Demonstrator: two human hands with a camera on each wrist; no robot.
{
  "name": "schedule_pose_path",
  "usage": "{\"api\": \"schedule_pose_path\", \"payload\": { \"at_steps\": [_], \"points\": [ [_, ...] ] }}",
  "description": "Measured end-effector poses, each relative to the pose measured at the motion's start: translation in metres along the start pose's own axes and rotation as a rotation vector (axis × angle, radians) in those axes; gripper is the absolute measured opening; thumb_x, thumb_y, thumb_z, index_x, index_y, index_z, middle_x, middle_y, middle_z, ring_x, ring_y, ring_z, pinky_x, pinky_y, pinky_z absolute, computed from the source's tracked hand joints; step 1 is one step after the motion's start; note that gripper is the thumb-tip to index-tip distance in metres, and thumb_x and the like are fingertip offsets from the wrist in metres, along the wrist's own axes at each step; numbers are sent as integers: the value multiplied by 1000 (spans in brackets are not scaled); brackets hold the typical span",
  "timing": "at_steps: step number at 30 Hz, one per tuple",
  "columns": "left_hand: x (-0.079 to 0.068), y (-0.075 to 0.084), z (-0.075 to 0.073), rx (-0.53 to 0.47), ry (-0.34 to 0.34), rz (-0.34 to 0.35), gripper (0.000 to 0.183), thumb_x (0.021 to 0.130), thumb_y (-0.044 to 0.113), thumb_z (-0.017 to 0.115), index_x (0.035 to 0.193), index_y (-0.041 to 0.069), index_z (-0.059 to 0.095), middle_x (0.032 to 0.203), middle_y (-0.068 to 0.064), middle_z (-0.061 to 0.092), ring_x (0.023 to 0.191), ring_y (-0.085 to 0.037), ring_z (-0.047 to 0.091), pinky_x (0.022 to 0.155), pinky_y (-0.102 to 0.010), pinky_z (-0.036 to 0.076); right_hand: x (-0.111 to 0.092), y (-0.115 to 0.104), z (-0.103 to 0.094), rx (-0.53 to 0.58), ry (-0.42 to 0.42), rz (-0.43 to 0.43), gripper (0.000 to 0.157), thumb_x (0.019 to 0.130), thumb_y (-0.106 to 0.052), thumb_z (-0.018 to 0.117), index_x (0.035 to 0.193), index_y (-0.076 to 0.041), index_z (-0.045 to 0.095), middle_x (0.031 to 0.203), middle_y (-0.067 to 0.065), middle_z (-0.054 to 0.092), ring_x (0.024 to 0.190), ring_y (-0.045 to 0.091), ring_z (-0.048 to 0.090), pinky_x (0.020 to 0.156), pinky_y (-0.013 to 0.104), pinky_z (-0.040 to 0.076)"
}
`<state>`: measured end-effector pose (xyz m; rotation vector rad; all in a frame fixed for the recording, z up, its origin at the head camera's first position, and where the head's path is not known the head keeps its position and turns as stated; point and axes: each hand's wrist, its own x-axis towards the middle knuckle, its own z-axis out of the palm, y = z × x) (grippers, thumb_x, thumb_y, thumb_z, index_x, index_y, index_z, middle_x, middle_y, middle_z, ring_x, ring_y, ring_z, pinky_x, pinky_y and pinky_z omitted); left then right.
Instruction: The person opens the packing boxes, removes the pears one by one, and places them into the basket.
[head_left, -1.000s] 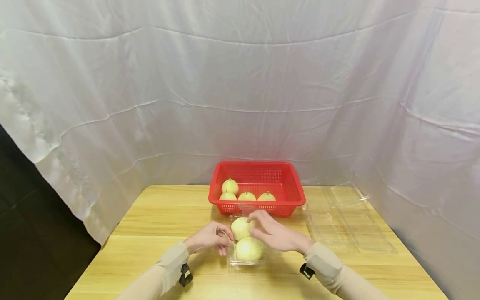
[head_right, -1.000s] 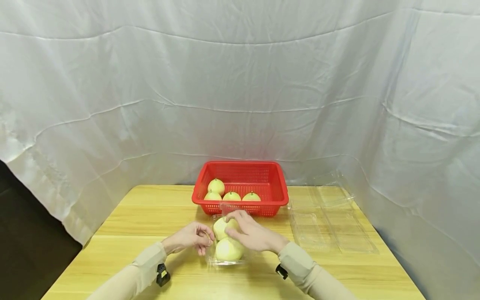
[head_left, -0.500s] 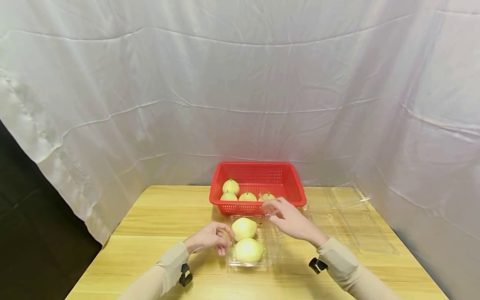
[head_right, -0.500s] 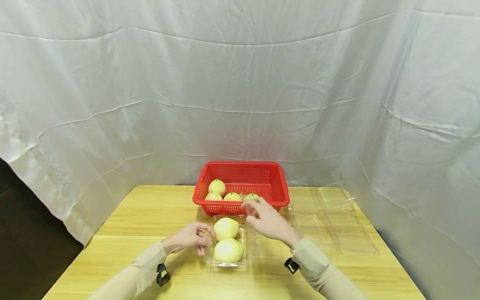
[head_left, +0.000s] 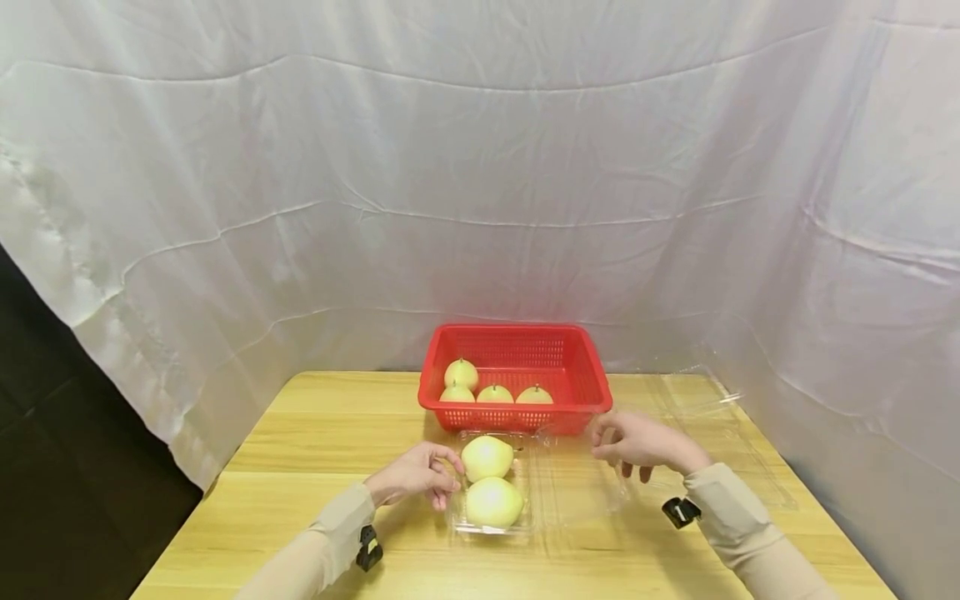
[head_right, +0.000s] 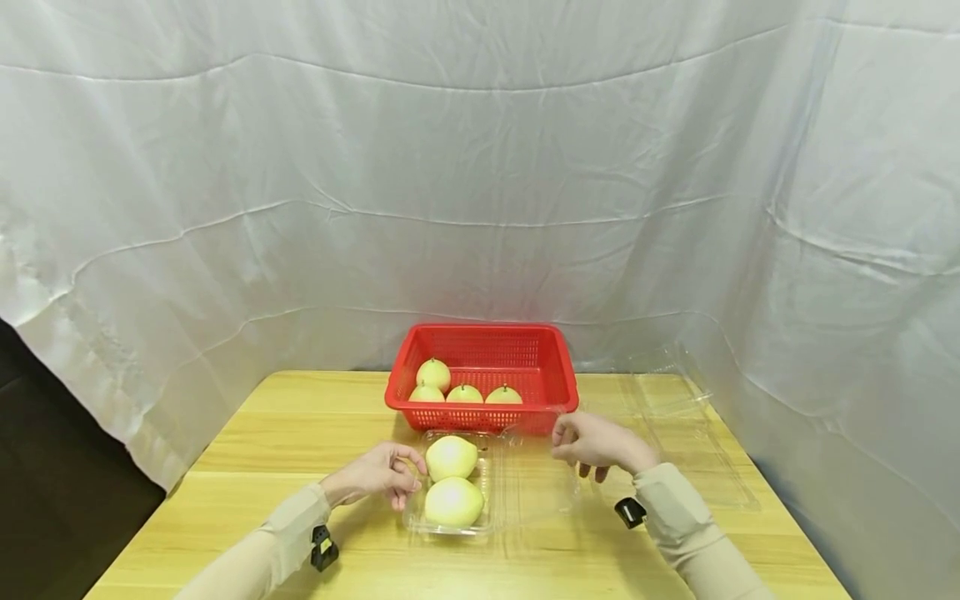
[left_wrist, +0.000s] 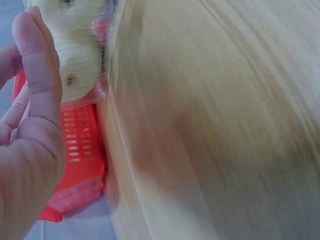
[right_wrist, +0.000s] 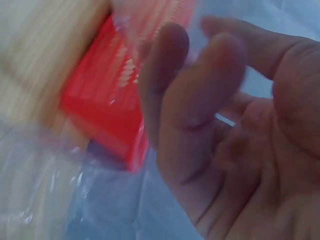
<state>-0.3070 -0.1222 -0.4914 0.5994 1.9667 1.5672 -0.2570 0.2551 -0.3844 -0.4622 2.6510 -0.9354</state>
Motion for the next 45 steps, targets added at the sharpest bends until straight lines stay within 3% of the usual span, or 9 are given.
{"api": "schedule_pose_path", "payload": {
  "at_steps": [4, 9, 12, 18, 26, 30, 36, 41, 45],
  "points": [
    [0, 2, 0, 13, 0, 0, 23, 86, -4, 66, 108, -8, 61, 70, -10, 69, 51, -11, 63, 51, -25, 54, -1, 8, 5, -1, 1, 61, 23, 88, -11, 68, 107, -1, 60, 71, 11, 62, 52, 23, 63, 42, 33, 51],
    [0, 4, -1, 33, 17, 9, 25, 86, -5, 65, 111, -9, 61, 77, -25, 69, 51, -12, 63, 51, -25, 55, -1, 8, 11, -2, 71, 109, 35, 84, -6, 70, 115, 6, 61, 77, 14, 67, 53, 28, 65, 44, 36, 54],
    [2, 4, -3, 51, 34, 13, 27, 86, -4, 65, 112, -10, 60, 83, -33, 67, 51, -12, 63, 52, -26, 55, -1, 5, 13, -59, 113, 129, 25, 84, -8, 71, 105, 4, 63, 79, 13, 66, 59, 26, 63, 45, 35, 54],
    [6, 4, -5, 70, 49, 23, 28, 87, -3, 65, 114, -10, 61, 85, -36, 66, 52, -12, 63, 54, -27, 55, 5, 3, 14, -211, 162, 38, 14, 84, -13, 72, 75, -8, 63, 62, 1, 53, 44, 15, 54, 40, 28, 48],
    [7, 5, -5, 56, 54, 26, 28, 88, 0, 66, 115, -9, 61, 82, -32, 65, 52, -12, 62, 52, -26, 53, 26, 6, 9, -224, 267, -82, 6, 84, -11, 72, 85, -6, 72, 74, 0, 68, 57, 11, 53, 55, 30, 47],
    [9, 7, -5, 262, 125, 67, 21, 90, 11, 69, 107, 0, 68, 69, -12, 61, 50, -8, 53, 48, -23, 46, 38, 6, 8, -286, 346, -121, 5, 84, -11, 72, 85, -6, 72, 77, 0, 69, 68, 12, 59, 66, 34, 51],
    [15, 25, 9, 705, 306, 218, 16, 90, 30, 69, 96, 15, 72, 77, 3, 64, 67, -7, 55, 58, -24, 45, 57, 10, 7, -412, 431, -136, 2, 83, -8, 73, 83, -10, 71, 79, -1, 66, 72, 14, 57, 67, 37, 49],
    [16, 40, 34, 1010, 250, 305, 34, 90, 45, 66, 101, 14, 73, 89, 0, 68, 81, -14, 60, 69, -26, 47, 69, 17, 5, -490, 459, -155, 6, 82, -9, 76, 87, -9, 73, 82, 3, 64, 79, 19, 58, 74, 42, 50],
    [14, 50, 57, 1249, 253, 256, 46, 88, 60, 60, 103, 18, 73, 85, 4, 67, 81, -15, 60, 71, -32, 44, 75, 24, 3, -486, 399, -171, 3, 84, -12, 75, 84, -9, 73, 77, 1, 66, 73, 16, 58, 73, 40, 51]
  ]
}}
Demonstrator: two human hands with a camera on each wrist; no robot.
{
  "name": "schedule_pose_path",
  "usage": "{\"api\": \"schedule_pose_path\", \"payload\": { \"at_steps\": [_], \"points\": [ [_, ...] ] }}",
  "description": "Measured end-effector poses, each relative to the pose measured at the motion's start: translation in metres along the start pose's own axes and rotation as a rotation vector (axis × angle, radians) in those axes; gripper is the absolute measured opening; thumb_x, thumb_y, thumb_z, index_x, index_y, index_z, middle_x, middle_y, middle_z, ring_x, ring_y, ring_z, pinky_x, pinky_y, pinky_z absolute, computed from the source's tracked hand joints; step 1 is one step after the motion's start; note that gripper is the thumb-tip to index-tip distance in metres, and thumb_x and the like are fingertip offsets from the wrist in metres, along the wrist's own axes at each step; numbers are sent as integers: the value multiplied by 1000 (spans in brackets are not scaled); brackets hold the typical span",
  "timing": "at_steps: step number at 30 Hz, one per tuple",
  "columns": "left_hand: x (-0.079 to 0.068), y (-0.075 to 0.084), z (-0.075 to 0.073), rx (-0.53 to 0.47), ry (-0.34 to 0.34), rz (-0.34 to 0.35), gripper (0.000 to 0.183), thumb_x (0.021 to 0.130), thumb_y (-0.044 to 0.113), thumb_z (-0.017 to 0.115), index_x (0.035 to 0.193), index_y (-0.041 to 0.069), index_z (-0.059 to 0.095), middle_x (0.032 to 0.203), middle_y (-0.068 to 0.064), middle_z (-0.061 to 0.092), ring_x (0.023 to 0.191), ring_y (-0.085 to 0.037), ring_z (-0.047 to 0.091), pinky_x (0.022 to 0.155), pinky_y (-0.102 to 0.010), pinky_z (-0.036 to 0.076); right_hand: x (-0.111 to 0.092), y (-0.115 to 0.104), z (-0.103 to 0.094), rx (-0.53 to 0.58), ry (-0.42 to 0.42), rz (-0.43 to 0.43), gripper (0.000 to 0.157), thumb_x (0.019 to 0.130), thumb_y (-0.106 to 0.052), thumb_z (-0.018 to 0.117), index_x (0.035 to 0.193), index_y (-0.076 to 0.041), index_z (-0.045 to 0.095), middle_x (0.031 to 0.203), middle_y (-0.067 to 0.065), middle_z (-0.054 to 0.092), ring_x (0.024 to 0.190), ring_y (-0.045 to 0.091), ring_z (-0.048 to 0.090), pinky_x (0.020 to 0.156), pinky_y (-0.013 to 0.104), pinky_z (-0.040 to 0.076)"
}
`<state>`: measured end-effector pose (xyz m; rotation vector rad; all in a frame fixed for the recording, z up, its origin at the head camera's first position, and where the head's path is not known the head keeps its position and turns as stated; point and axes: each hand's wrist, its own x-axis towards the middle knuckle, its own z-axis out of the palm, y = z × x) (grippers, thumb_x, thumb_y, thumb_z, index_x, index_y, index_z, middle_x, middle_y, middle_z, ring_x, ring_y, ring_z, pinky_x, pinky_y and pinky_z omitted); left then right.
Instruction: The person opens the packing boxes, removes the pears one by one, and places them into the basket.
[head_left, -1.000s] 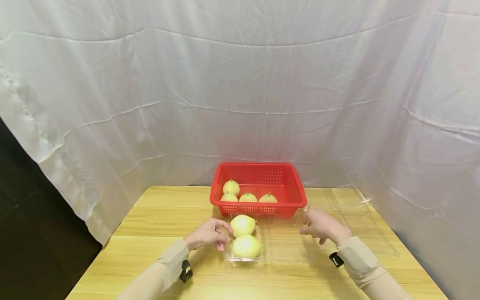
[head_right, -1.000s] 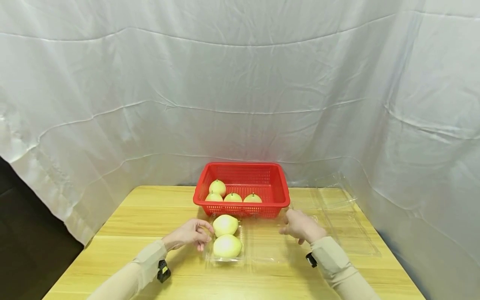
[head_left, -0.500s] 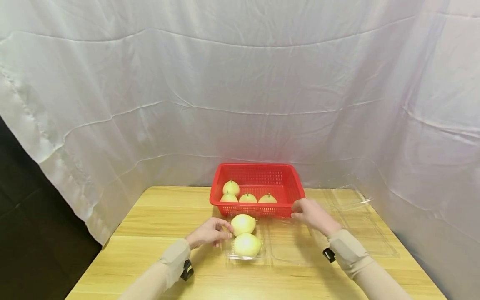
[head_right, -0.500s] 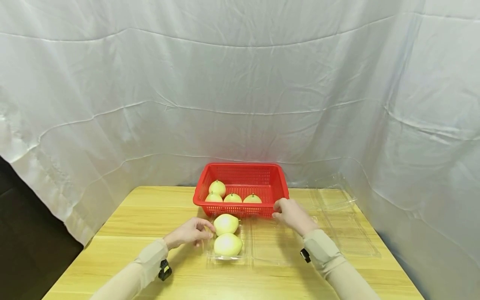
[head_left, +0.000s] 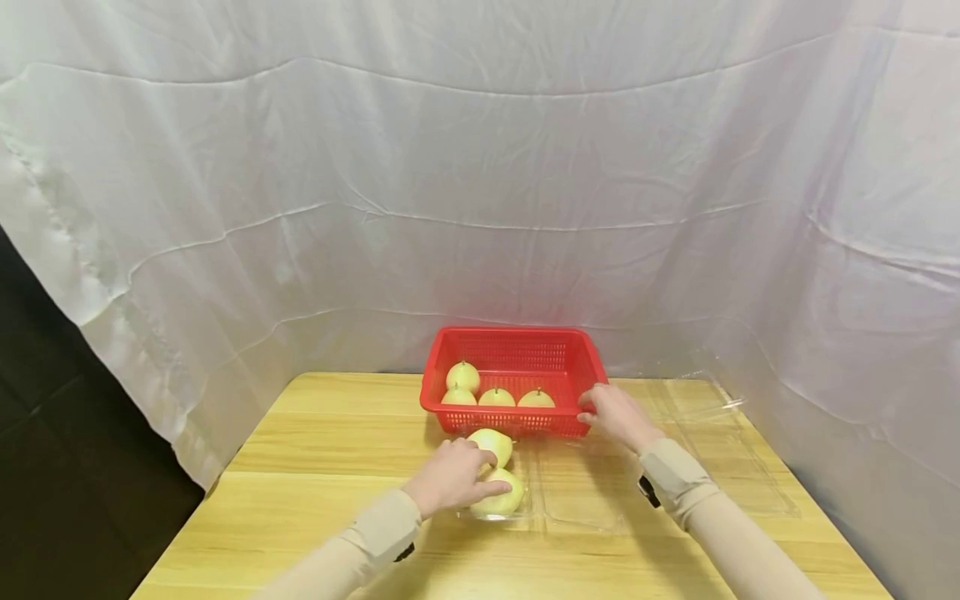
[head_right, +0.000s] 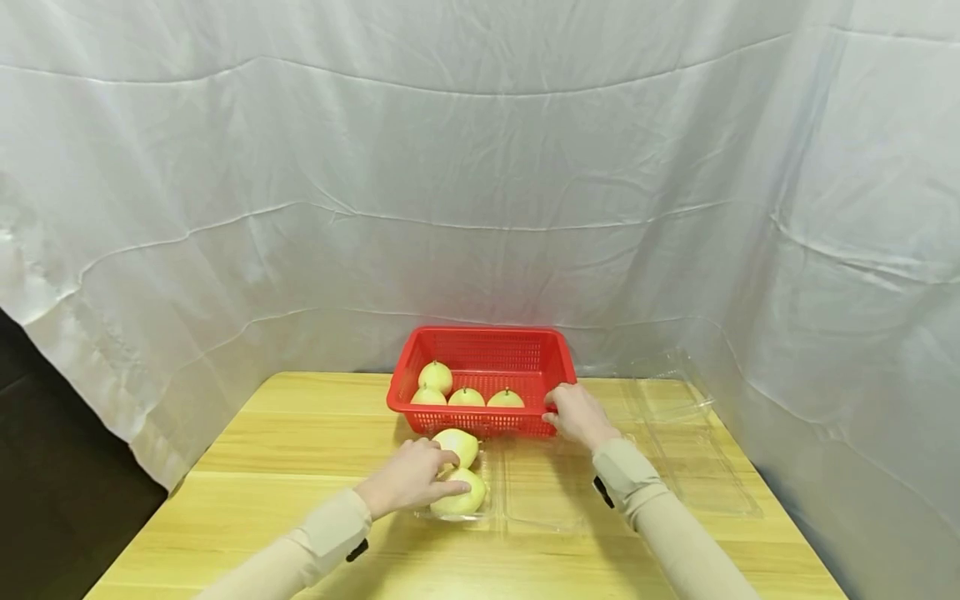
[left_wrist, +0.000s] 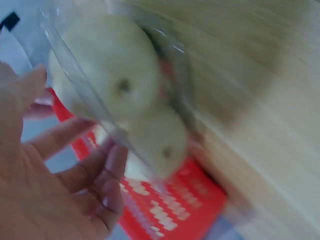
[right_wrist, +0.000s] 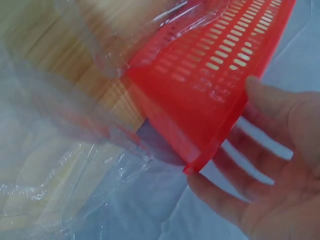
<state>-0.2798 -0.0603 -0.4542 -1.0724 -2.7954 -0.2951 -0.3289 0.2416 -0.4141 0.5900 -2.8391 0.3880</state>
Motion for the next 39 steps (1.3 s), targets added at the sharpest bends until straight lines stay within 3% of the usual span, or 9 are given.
{"api": "schedule_pose_path", "payload": {
  "at_steps": [3, 6, 11, 15, 21, 27, 32, 36, 39],
  "points": [
    [3, 15, -1, 91, -43, -74, 50, 84, 67, 60, 102, 22, 71, 79, 6, 64, 79, -16, 60, 71, -34, 40, 2, 6, 2, 35, -38, -21, 6, 86, -12, 74, 80, -10, 73, 72, -3, 68, 66, 11, 56, 68, 35, 49],
    [7, 26, 1, 127, -88, -142, 55, 80, 71, 61, 105, 23, 71, 85, 3, 70, 85, -21, 64, 78, -38, 41, 3, 10, 4, 52, -38, -33, 7, 86, -12, 73, 79, -10, 74, 71, -5, 68, 64, 8, 54, 66, 32, 48],
    [10, 37, 6, 135, -164, -209, 67, 78, 75, 59, 120, 24, 67, 109, -5, 73, 107, -28, 66, 104, -55, 37, 3, 12, 5, 57, -35, -59, 6, 86, -13, 73, 83, -8, 74, 72, -4, 67, 66, 10, 56, 67, 33, 48],
    [12, 40, 10, 106, -175, -264, 71, 74, 75, 63, 124, 25, 65, 114, -7, 72, 114, -28, 64, 110, -58, 30, 6, 10, 3, 66, -35, -71, 6, 86, -11, 73, 86, -6, 74, 73, -4, 67, 67, 10, 55, 66, 32, 48],
    [15, 39, 16, 54, -117, -295, 62, 74, 66, 67, 119, 22, 66, 102, -5, 73, 101, -25, 65, 102, -54, 34, 8, 7, 1, 68, -40, -30, 5, 86, -10, 72, 85, -7, 76, 71, -5, 67, 64, 8, 53, 65, 30, 48],
    [15, 36, 18, 0, -36, -277, 58, 71, 63, 65, 111, 22, 65, 84, -1, 69, 81, -20, 64, 82, -46, 44, 3, 9, 3, 50, -42, -29, 5, 86, -10, 73, 86, -6, 76, 74, -5, 69, 65, 8, 54, 65, 30, 49],
    [18, 30, 11, -169, 18, -270, 54, 68, 61, 68, 101, 19, 63, 75, 4, 61, 69, -13, 56, 60, -31, 43, 2, 7, 2, 51, -44, -23, 5, 86, -9, 73, 84, -7, 76, 73, -5, 69, 65, 9, 55, 67, 31, 50],
    [21, 22, -3, -411, 10, -290, 60, 72, 61, 73, 108, 14, 63, 89, 3, 65, 79, -12, 58, 67, -29, 47, 5, 4, 2, 37, -57, -23, 7, 87, -9, 72, 81, -10, 75, 71, -5, 67, 64, 9, 54, 67, 32, 50],
    [24, 12, -14, -631, -50, -330, 65, 74, 62, 74, 113, 13, 61, 100, -1, 65, 86, -15, 59, 72, -33, 49, 7, 4, 2, 20, -64, -39, 8, 87, -9, 72, 80, -11, 75, 71, -3, 68, 64, 9, 54, 67, 31, 49]
  ]
}}
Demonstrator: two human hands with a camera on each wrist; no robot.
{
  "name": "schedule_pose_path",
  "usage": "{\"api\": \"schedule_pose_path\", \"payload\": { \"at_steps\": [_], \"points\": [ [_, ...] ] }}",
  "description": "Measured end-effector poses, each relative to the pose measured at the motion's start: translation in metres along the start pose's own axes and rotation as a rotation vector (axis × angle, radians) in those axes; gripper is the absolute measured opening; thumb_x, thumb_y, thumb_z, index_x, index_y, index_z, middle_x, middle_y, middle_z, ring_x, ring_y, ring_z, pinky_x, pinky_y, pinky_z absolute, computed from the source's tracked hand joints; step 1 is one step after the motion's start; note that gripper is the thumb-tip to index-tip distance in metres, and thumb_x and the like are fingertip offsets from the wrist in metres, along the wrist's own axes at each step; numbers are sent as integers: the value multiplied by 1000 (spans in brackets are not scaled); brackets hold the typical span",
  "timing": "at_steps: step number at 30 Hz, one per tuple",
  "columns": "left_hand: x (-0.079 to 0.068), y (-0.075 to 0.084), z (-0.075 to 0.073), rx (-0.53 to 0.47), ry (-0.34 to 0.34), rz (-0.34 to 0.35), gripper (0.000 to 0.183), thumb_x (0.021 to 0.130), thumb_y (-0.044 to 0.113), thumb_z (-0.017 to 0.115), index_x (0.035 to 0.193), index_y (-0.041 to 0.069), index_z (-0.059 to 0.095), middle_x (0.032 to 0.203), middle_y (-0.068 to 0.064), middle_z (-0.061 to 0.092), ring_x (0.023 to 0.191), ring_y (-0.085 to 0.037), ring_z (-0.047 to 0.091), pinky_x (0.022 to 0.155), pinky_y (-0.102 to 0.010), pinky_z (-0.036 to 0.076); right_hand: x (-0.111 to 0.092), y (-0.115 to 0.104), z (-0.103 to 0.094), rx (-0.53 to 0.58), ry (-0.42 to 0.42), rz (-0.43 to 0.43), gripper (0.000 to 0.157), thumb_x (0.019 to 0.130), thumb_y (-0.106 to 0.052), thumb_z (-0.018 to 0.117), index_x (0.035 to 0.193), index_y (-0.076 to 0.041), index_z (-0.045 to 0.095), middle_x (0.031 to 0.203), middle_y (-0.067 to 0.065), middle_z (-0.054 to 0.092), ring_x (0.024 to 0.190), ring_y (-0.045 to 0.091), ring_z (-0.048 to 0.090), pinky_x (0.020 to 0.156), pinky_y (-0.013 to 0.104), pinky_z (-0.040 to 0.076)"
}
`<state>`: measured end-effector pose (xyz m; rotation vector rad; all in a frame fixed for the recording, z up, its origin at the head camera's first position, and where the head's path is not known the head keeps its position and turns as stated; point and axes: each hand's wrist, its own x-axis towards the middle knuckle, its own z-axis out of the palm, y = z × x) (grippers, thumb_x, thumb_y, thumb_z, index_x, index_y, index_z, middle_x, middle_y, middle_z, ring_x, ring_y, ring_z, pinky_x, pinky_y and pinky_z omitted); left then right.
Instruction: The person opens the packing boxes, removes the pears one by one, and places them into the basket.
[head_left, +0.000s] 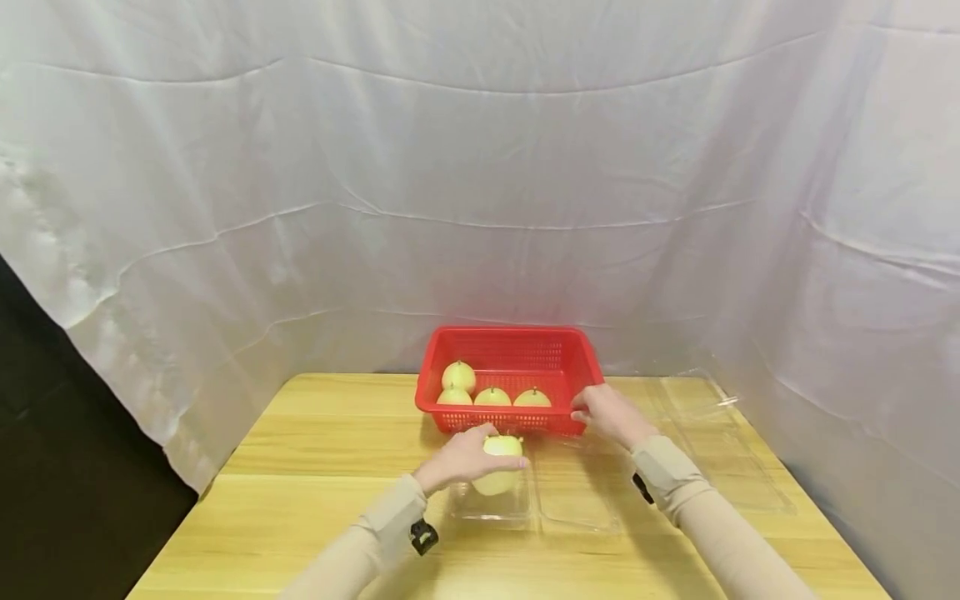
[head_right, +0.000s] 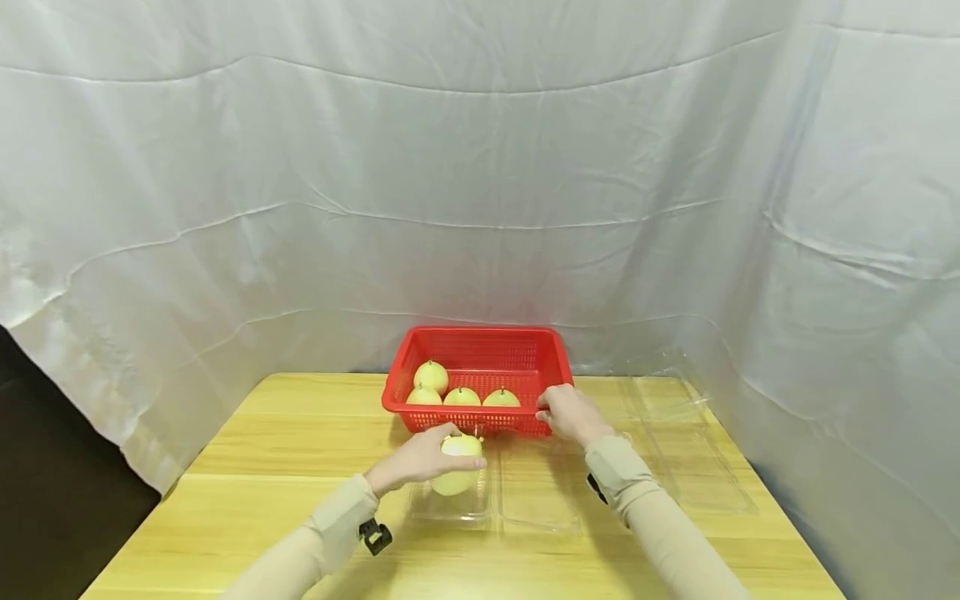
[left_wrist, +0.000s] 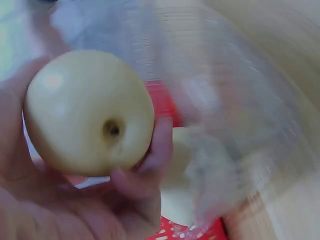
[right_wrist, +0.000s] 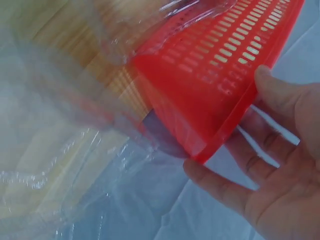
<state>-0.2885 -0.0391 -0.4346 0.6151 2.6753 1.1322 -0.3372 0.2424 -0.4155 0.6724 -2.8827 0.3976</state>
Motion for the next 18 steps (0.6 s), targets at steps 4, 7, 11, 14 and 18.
{"api": "schedule_pose_path", "payload": {
  "at_steps": [4, 7, 11, 14, 18],
  "points": [
    [12, -8, -17, -359, -141, -94, 61, 80, 56, 72, 122, 15, 55, 101, -8, 64, 83, -19, 61, 59, -34, 50, 1, 1, -1, -8, -13, -38, 8, 86, -5, 71, 82, -10, 75, 73, -1, 69, 66, 9, 55, 69, 33, 50],
    [21, -15, -26, -624, -226, -148, 55, 86, 46, 68, 129, 16, 49, 105, -10, 62, 86, -22, 62, 59, -34, 48, 0, 1, -2, -6, -37, -38, 10, 86, -3, 70, 82, -11, 75, 74, 0, 70, 66, 10, 55, 69, 33, 50],
    [29, -20, -37, -854, -290, -155, 54, 89, 30, 59, 137, 16, 39, 120, -10, 54, 104, -24, 56, 77, -40, 47, 0, 2, -2, -3, -53, -22, 12, 87, -3, 70, 81, -12, 75, 73, -3, 68, 66, 9, 55, 68, 31, 50],
    [33, -20, -44, -933, -296, -128, 64, 87, 21, 54, 146, 14, 29, 128, -12, 50, 111, -23, 55, 89, -47, 46, 1, 2, -2, -6, -49, -18, 15, 86, -3, 71, 79, -16, 74, 70, -7, 66, 65, 8, 54, 68, 30, 50],
    [43, -14, -52, -889, -144, -119, 68, 88, 22, 58, 147, 10, 27, 128, -15, 49, 105, -23, 59, 95, -53, 49, 2, 3, -4, -18, -48, -33, 14, 86, -3, 71, 78, -15, 74, 71, -5, 67, 64, 8, 54, 67, 30, 50]
  ]
}}
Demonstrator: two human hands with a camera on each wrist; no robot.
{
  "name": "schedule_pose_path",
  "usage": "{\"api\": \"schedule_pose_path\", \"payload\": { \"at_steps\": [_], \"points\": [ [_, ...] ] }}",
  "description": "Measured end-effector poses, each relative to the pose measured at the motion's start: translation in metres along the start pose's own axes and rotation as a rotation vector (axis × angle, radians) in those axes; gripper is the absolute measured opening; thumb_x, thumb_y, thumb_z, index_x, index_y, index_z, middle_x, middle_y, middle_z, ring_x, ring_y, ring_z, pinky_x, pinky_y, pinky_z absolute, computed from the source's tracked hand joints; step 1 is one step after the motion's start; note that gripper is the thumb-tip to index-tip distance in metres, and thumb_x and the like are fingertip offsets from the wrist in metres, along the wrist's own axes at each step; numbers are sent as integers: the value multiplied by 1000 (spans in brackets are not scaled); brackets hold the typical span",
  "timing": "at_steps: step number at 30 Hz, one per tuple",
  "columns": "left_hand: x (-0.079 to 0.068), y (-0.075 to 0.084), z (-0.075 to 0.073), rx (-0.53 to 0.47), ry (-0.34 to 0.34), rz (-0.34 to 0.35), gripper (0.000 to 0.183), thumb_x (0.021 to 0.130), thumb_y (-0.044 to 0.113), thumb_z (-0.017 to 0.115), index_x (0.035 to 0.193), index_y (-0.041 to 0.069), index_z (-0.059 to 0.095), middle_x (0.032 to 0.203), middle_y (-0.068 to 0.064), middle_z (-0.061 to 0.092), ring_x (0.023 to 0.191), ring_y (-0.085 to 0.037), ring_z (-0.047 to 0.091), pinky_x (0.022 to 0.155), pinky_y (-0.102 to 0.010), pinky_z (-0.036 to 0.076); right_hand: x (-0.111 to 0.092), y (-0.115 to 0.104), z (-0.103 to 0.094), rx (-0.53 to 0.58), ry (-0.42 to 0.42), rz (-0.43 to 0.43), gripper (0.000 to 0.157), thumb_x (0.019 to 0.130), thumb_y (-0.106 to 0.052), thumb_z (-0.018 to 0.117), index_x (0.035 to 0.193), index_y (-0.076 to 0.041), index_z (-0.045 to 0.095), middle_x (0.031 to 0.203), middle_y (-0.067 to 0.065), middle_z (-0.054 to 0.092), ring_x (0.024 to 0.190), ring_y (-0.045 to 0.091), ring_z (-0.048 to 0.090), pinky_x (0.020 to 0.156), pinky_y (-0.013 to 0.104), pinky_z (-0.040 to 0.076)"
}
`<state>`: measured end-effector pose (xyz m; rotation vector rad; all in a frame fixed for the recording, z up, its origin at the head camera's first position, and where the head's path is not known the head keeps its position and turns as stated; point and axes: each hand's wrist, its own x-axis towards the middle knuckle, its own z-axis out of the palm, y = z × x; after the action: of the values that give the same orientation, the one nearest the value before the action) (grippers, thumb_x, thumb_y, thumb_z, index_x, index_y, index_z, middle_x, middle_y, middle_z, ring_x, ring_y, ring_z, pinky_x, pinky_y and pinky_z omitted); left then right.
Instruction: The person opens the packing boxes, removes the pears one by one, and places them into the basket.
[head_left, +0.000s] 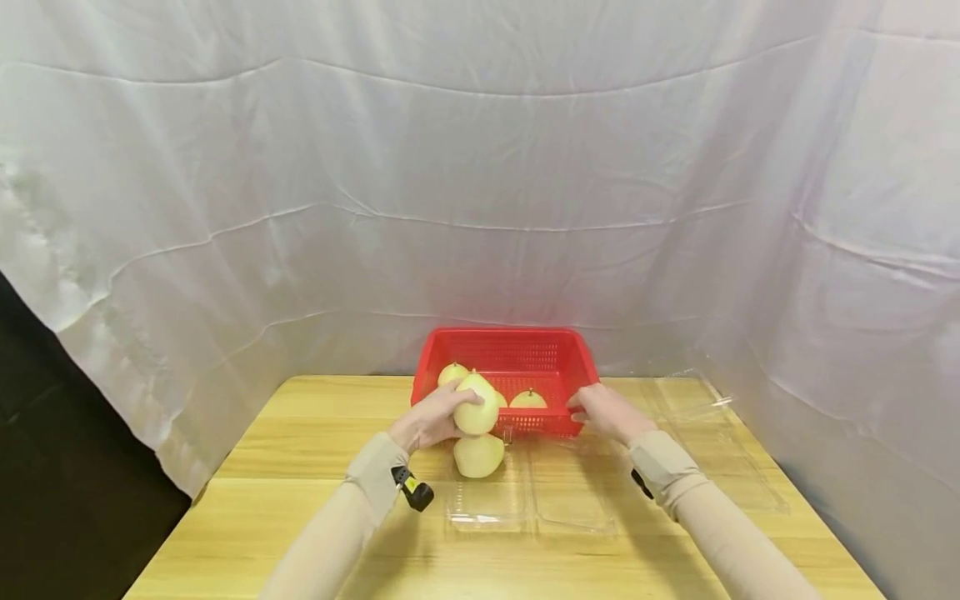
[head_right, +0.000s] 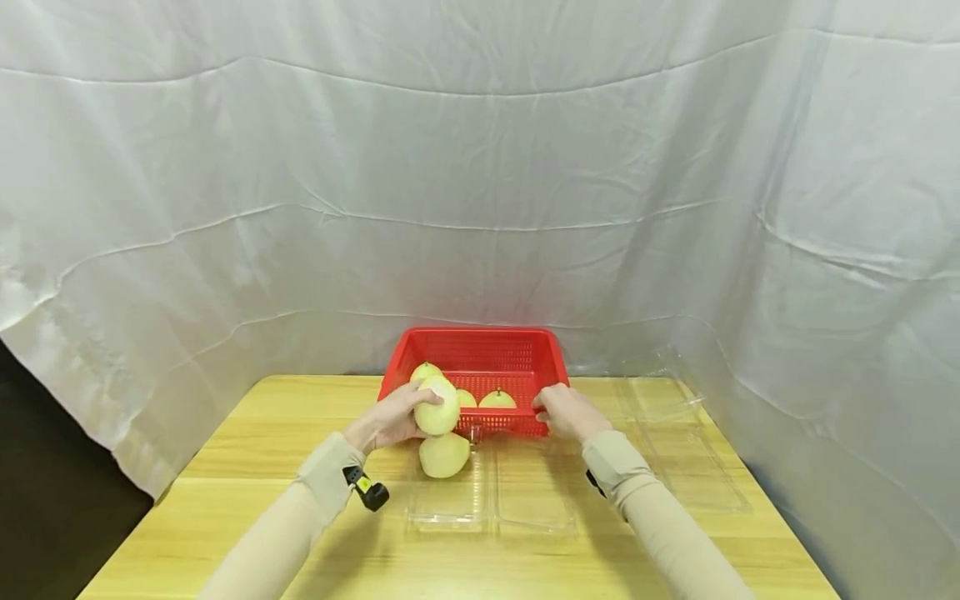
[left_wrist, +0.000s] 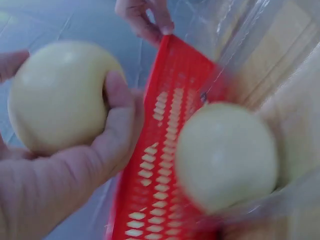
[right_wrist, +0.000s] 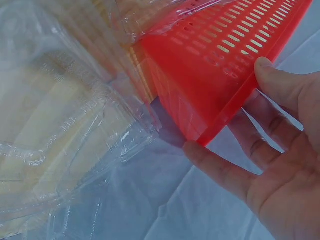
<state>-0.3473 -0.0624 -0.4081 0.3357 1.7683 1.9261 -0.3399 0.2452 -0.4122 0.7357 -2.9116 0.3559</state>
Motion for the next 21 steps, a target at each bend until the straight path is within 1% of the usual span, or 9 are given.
{"api": "schedule_pose_path", "payload": {
  "at_steps": [3, 5, 7, 9, 11, 14, 18, 20, 21],
  "points": [
    [7, 9, 0, 227, 238, 85, 60, 88, 37, 66, 135, 9, 41, 119, -14, 56, 96, -19, 61, 88, -40, 54, 0, 0, 0, 2, -6, -2, 11, 86, -2, 71, 81, -11, 75, 73, 0, 69, 64, 10, 54, 67, 31, 50],
    [13, 13, -1, 406, 386, 137, 60, 87, 48, 66, 130, 11, 46, 117, -13, 60, 95, -19, 61, 81, -33, 52, -1, 1, 0, 4, -7, 9, 9, 86, -2, 71, 82, -9, 75, 74, 1, 69, 65, 11, 54, 68, 32, 50],
    [19, 15, -2, 526, 476, 186, 61, 89, 52, 63, 134, 15, 46, 124, -11, 60, 98, -20, 60, 78, -32, 50, -1, 1, 0, 2, -2, 12, 8, 86, -2, 71, 83, -8, 76, 73, 1, 69, 65, 11, 54, 68, 33, 50],
    [25, 16, -4, 560, 478, 241, 59, 93, 49, 59, 142, 21, 42, 131, -12, 57, 98, -25, 62, 76, -38, 55, -1, 2, 0, -1, 3, 15, 8, 85, -2, 71, 83, -8, 76, 73, 0, 69, 66, 11, 54, 69, 33, 50],
    [33, 15, -6, 568, 456, 296, 53, 96, 44, 56, 145, 26, 41, 132, -13, 55, 96, -26, 62, 71, -45, 57, -1, 1, -1, -5, 3, 15, 8, 85, -2, 71, 82, -8, 76, 73, 0, 69, 66, 11, 54, 69, 33, 50],
    [45, 14, -10, 539, 436, 347, 43, 98, 37, 57, 139, 27, 48, 122, -15, 57, 86, -26, 62, 66, -53, 58, -1, 0, -2, -7, -2, 14, 9, 85, -2, 72, 80, -10, 75, 73, 1, 69, 65, 11, 54, 68, 33, 50],
    [60, 14, -11, 502, 478, 340, 47, 92, 28, 65, 135, 22, 48, 116, -15, 55, 86, -25, 60, 69, -53, 57, 1, -2, -2, -6, -7, 8, 14, 85, -2, 72, 76, -13, 73, 69, -3, 66, 64, 10, 53, 67, 31, 49],
    [68, 12, -11, 554, 498, 327, 54, 88, 25, 69, 137, 22, 46, 118, -14, 53, 92, -25, 57, 71, -46, 57, 1, -1, -1, -9, -6, 6, 15, 85, -3, 72, 75, -15, 72, 68, -6, 64, 63, 10, 53, 66, 30, 49],
    [73, 10, -10, 609, 503, 328, 57, 87, 24, 70, 138, 22, 45, 120, -15, 51, 95, -26, 55, 72, -43, 56, 1, -1, -1, -11, -3, 3, 16, 85, -3, 72, 75, -15, 72, 68, -6, 64, 63, 10, 53, 66, 30, 49]
  ]
}}
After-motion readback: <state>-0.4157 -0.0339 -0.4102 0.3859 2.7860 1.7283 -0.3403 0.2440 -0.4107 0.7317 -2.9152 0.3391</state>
